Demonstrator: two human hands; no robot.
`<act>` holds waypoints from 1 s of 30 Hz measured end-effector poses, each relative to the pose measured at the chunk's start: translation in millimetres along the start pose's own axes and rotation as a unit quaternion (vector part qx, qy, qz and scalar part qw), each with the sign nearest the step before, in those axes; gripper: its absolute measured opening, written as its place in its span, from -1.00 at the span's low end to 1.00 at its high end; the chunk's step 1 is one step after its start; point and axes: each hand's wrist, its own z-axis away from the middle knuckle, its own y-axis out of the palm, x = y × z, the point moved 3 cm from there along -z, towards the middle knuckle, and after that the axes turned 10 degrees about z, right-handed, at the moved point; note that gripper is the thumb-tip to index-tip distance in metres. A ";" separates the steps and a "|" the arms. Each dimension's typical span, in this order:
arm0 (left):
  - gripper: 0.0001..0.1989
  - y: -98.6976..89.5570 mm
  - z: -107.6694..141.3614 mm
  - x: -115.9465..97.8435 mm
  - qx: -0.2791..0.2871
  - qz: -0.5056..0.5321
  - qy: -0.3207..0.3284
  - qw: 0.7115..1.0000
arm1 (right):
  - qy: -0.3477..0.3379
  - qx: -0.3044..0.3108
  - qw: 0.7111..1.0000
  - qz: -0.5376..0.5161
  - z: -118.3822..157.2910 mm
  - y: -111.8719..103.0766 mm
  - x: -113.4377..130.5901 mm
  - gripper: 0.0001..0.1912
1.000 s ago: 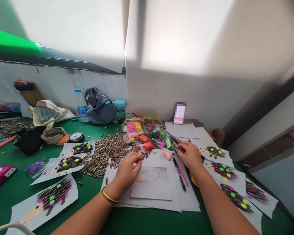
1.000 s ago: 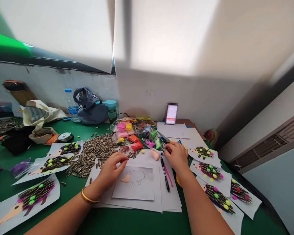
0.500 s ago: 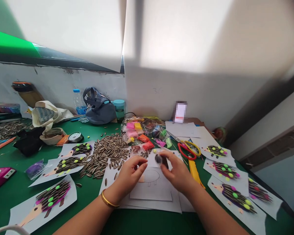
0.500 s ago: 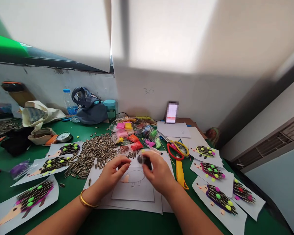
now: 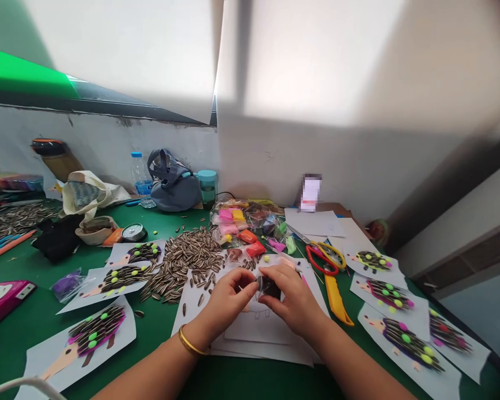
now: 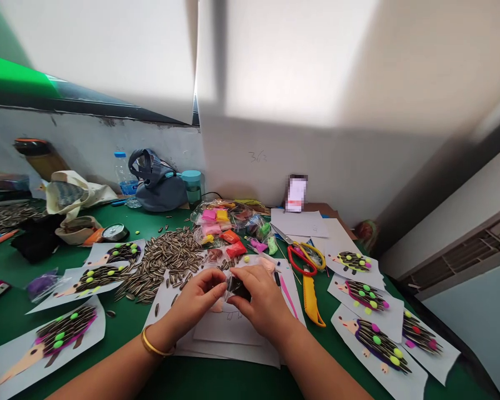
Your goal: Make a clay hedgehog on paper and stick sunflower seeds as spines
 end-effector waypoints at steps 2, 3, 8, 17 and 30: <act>-0.75 -0.2 0.7 0.5 -0.002 -0.020 0.006 1.000 | -0.012 -0.002 1.000 0.000 -0.2 1.1 1.9 -0.50; -0.75 -0.3 0.9 0.4 -0.005 -0.032 0.013 0.999 | -0.016 -0.004 1.000 0.002 -0.4 1.5 2.7 -0.51; -0.79 -0.4 1.2 0.1 -0.017 -0.056 0.032 0.998 | -0.017 -0.009 1.000 -0.007 -1.5 1.4 4.7 -0.58; -0.78 1.4 3.0 -1.7 -0.009 -0.085 0.031 0.996 | -0.024 -0.004 1.000 -0.018 -0.7 0.4 7.3 -0.79; -0.81 1.1 6.3 -8.8 -0.007 -0.143 0.130 0.981 | 0.059 0.037 0.997 0.011 -0.2 4.4 1.0 -0.77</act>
